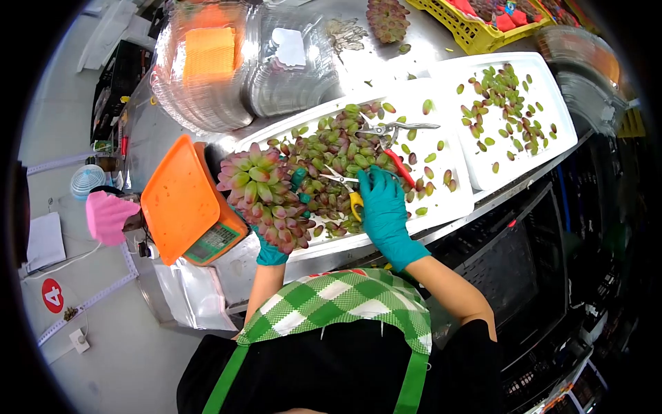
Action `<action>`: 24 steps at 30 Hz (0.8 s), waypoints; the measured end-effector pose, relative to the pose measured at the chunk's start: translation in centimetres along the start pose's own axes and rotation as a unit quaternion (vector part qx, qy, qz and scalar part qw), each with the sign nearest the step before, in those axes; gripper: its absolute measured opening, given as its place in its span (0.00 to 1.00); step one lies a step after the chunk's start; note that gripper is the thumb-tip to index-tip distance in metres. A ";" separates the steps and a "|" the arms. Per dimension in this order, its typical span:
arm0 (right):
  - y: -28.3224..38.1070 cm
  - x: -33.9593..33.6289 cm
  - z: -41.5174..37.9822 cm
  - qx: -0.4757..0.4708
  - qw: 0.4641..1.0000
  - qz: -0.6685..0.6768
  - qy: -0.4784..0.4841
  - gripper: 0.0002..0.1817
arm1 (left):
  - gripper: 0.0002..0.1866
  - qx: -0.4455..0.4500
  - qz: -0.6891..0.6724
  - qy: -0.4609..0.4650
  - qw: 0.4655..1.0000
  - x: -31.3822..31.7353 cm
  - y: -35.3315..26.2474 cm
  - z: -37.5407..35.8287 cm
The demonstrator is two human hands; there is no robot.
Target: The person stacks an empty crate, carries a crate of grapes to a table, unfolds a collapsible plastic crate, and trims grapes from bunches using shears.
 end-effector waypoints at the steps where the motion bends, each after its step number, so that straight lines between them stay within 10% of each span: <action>1: -0.3 0.3 0.1 -0.002 0.999 -0.039 -0.016 0.35 | 0.28 0.000 0.000 -0.001 1.000 -0.1 -0.1 -0.2; 7: -2.1 -1.3 1.0 0.096 0.969 0.206 0.101 0.29 | 0.27 0.007 0.000 0.004 1.000 0.2 -0.1 -0.3; 12: 1.0 -4.8 0.7 0.118 0.714 0.684 0.095 0.28 | 0.27 0.020 0.009 -0.004 1.000 0.7 -0.5 0.0; 16: 6.2 -10.3 -0.3 0.050 0.841 0.501 0.199 0.24 | 0.27 0.027 0.022 -0.013 0.999 1.1 -0.7 0.0; 19: 6.0 -7.9 -1.2 0.091 0.794 0.577 0.168 0.22 | 0.27 0.034 0.033 -0.020 0.999 1.5 -0.9 0.0; 24: 5.4 -7.6 -1.4 0.088 0.868 0.469 0.137 0.23 | 0.27 0.044 0.050 -0.030 0.997 2.0 -1.1 -0.2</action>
Point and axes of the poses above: each hand's wrist, its own z-axis towards the middle knuckle, its own x-axis out of the palm, y = z × x, the point moved 3 cm from there along z, towards the middle knuckle, and after that the axes turned 13 degrees about z, right-handed, at the moved point
